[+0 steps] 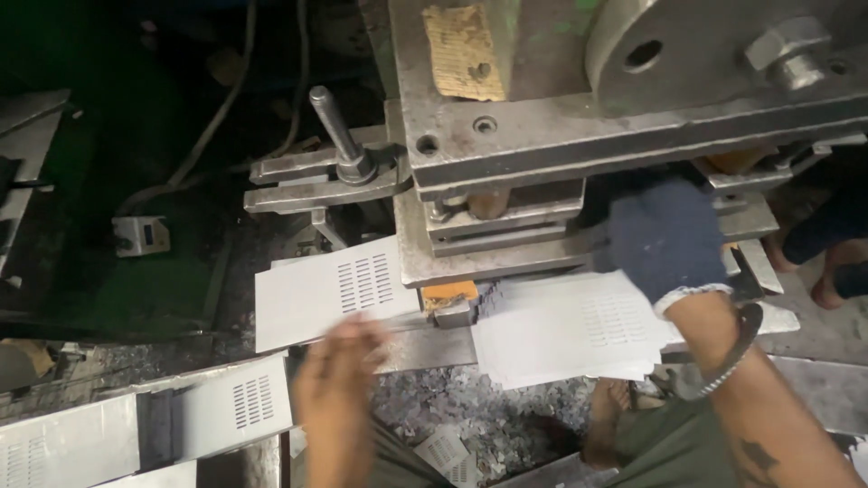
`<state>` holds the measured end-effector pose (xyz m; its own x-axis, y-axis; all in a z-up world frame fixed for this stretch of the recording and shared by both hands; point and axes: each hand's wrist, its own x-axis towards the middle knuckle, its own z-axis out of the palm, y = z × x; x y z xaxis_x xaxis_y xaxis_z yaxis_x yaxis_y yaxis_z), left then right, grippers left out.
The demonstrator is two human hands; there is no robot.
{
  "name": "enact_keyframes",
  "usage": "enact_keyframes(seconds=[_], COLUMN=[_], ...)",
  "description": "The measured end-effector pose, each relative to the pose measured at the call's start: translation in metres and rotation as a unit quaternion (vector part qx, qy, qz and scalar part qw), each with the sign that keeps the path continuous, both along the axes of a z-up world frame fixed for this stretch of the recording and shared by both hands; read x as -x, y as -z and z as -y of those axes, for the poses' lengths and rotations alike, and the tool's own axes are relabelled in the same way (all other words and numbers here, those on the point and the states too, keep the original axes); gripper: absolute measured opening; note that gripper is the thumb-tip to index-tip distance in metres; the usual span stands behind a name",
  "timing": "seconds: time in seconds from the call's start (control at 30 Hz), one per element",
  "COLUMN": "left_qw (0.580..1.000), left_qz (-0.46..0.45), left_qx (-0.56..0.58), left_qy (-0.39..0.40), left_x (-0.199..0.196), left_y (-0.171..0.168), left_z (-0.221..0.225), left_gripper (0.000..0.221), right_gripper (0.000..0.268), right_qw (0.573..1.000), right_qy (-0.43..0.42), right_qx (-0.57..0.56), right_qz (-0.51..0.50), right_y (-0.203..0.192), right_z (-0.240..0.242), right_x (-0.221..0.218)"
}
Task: Feeding metal plates into a stamping machine and stacking the finished parts.
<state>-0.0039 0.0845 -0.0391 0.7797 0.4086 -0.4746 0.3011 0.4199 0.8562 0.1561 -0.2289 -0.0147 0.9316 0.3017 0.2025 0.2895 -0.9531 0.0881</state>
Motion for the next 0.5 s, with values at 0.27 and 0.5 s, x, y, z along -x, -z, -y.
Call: enact_keyframes(seconds=[0.27, 0.5], left_qw=[0.941, 0.925], left_qz=[0.173, 0.264], left_qx=[-0.236, -0.199], left_qy=[-0.169, -0.187], left_x=[0.002, 0.023], left_y=[0.027, -0.045], left_z=[-0.127, -0.157], left_gripper=[0.036, 0.073], right_gripper=[0.021, 0.016], right_qw=[0.996, 0.982], right_qy=[-0.016, -0.058], right_qx=[-0.062, -0.102], right_qz=[0.065, 0.150], right_y=[0.030, 0.039], right_z=[0.007, 0.004], right_x=[-0.010, -0.008])
